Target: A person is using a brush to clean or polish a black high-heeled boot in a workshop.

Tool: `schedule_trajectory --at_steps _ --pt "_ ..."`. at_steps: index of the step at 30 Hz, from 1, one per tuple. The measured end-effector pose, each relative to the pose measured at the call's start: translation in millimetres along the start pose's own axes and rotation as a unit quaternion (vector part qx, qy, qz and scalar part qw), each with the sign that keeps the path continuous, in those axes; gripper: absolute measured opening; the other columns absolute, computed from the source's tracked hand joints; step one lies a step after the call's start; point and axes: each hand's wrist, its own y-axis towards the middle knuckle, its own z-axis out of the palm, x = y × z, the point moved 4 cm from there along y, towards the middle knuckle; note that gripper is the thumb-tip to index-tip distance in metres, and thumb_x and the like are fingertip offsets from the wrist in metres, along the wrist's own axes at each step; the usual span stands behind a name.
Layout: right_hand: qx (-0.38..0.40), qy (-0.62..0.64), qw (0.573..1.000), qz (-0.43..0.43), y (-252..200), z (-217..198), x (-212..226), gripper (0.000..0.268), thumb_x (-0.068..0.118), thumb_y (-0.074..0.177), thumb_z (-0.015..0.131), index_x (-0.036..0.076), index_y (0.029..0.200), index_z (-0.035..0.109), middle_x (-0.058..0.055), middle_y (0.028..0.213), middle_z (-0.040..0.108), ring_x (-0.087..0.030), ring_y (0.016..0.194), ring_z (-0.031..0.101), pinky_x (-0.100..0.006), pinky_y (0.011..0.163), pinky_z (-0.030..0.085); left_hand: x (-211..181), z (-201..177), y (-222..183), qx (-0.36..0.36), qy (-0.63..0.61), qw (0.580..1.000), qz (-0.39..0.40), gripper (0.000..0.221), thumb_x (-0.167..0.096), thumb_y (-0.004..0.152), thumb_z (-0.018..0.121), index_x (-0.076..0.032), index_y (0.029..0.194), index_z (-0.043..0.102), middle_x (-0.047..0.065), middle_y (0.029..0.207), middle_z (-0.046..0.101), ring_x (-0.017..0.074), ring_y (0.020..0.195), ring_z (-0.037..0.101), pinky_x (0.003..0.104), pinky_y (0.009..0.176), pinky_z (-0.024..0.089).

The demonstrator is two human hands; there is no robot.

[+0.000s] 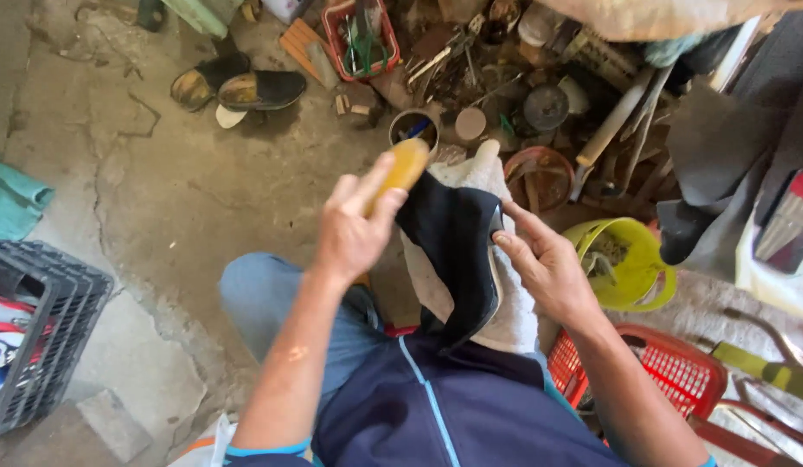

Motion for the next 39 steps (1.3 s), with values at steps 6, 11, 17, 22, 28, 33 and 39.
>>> schedule_trajectory --at_steps 6,11,17,22,28,33,39 --pt "-0.043 -0.044 0.998 0.017 0 -2 -7 0.043 0.03 0.098 0.068 0.013 0.137 0.068 -0.012 0.062 0.069 -0.015 0.052 0.053 -0.03 0.044 0.045 23 4 12 0.025 0.018 0.999 0.036 0.042 -0.046 0.098 0.067 -0.03 0.137 0.069 0.02 0.09 0.066 0.0457 0.086 0.071 0.052 0.074 0.06" --pt "-0.056 -0.067 0.996 0.024 -4 1 -14 0.04 0.034 0.099 0.068 0.015 0.135 0.07 -0.004 0.076 0.077 -0.008 0.059 0.056 -0.023 0.054 0.049 -24 -2 6 0.05 -0.046 0.996 0.052 0.052 -0.051 0.093 0.073 -0.048 0.143 0.059 0.002 0.1 0.066 0.0293 0.095 0.073 0.038 0.078 0.062" --pt "-0.069 -0.072 0.994 0.053 -10 2 9 0.04 0.033 0.098 0.068 0.014 0.133 0.071 -0.01 0.083 0.08 -0.015 0.077 0.062 -0.041 0.079 0.058 32 -16 15 -0.018 0.139 0.989 -0.043 0.048 -0.043 0.098 0.066 -0.035 0.146 0.06 0.013 0.099 0.059 0.0429 0.088 0.07 0.053 0.076 0.061" --pt "-0.067 -0.099 0.992 0.03 -6 7 10 0.041 0.037 0.101 0.065 0.016 0.136 0.069 -0.013 0.088 0.078 -0.018 0.087 0.067 -0.047 0.083 0.056 -66 -15 10 -0.064 -0.003 0.99 0.124 0.05 -0.04 0.101 0.07 -0.035 0.148 0.057 0.004 0.098 0.06 0.0304 0.088 0.071 0.04 0.074 0.061" --pt "-0.072 -0.031 0.997 0.002 -3 6 -11 0.035 0.029 0.104 0.058 0.012 0.133 0.069 -0.01 0.061 0.062 -0.016 0.064 0.058 -0.034 0.061 0.052 -66 7 -40 0.061 -0.047 0.984 0.16 0.046 -0.044 0.094 0.07 -0.035 0.139 0.064 0.004 0.091 0.062 0.0332 0.074 0.073 0.043 0.062 0.063" --pt "-0.055 0.046 0.997 0.009 -4 8 -17 0.033 0.021 0.104 0.056 0.009 0.132 0.067 -0.006 0.044 0.051 -0.012 0.043 0.052 -0.025 0.044 0.047 -81 -28 -64 0.154 -0.062 0.965 0.201 0.035 -0.044 0.089 0.074 -0.03 0.122 0.076 0.007 0.086 0.064 0.0365 0.064 0.072 0.045 0.057 0.062" --pt "0.017 0.088 0.996 -0.019 4 13 3 0.047 0.02 0.102 0.056 0.009 0.148 0.052 -0.008 0.043 0.052 -0.013 0.034 0.049 -0.024 0.035 0.043 -83 -33 -51 0.083 -0.025 0.969 0.233 0.039 -0.05 0.095 0.066 -0.034 0.13 0.069 0.006 0.088 0.058 0.0356 0.059 0.07 0.044 0.054 0.062"
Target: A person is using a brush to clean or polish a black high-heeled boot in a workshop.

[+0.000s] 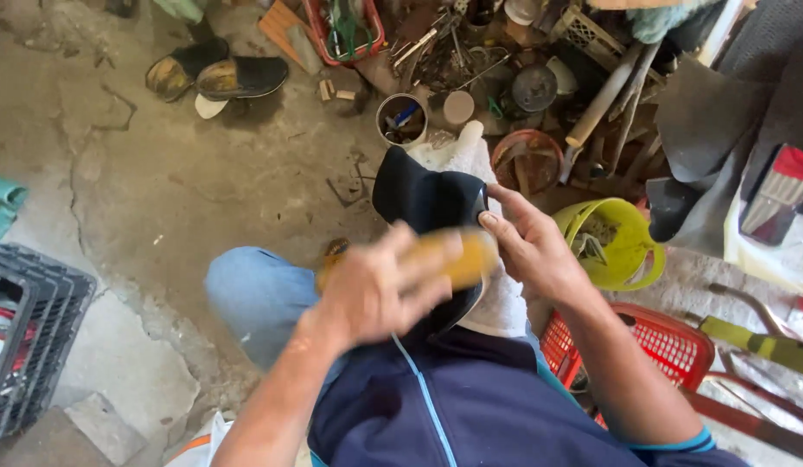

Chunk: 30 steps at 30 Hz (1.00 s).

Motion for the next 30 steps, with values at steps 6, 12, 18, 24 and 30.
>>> schedule_trajectory --at_steps 6,12,18,24,30 --pt "0.036 -0.059 0.998 0.012 0 3 13 0.048 0.021 0.102 0.058 0.003 0.147 0.049 -0.01 0.041 0.052 -0.017 0.029 0.05 -0.024 0.032 0.041 -11 -6 -22 0.104 -0.034 0.994 0.01 0.037 -0.048 0.093 0.067 -0.038 0.128 0.07 0.007 0.088 0.06 0.037 0.063 0.072 0.047 0.059 0.063" --pt "0.046 -0.053 0.998 0.008 -5 0 11 0.049 0.023 0.103 0.058 0.005 0.147 0.049 -0.01 0.042 0.053 -0.017 0.03 0.052 -0.024 0.031 0.042 -17 3 -41 0.096 -0.067 0.993 0.004 0.038 -0.046 0.097 0.064 -0.036 0.133 0.068 0.005 0.093 0.063 0.0342 0.067 0.075 0.044 0.063 0.064" --pt "0.059 -0.081 0.995 -0.02 4 3 4 0.048 0.023 0.105 0.055 0.005 0.149 0.049 -0.008 0.044 0.052 -0.015 0.034 0.051 -0.023 0.033 0.042 -15 6 -32 0.059 -0.003 0.998 0.02 0.039 -0.048 0.099 0.062 -0.04 0.137 0.064 0.006 0.095 0.06 0.035 0.066 0.072 0.047 0.065 0.062" --pt "0.027 -0.064 0.996 -0.056 -6 2 -5 0.047 0.017 0.107 0.053 0.004 0.151 0.046 -0.01 0.044 0.051 -0.015 0.033 0.05 -0.022 0.031 0.042 -9 17 -88 0.072 -0.044 0.996 -0.007 0.039 -0.05 0.098 0.062 -0.041 0.136 0.066 0.004 0.098 0.061 0.0327 0.067 0.073 0.043 0.065 0.062" --pt "-0.012 0.125 0.992 0.022 -7 5 23 0.045 0.021 0.104 0.05 0.003 0.145 0.049 0.008 0.052 0.026 -0.003 0.039 0.026 -0.021 0.032 0.019 8 0 -118 0.1 -0.242 0.952 -0.158 0.052 -0.025 0.091 0.081 -0.022 0.14 0.066 -0.001 0.095 0.053 0.0119 0.08 0.054 0.024 0.077 0.047"
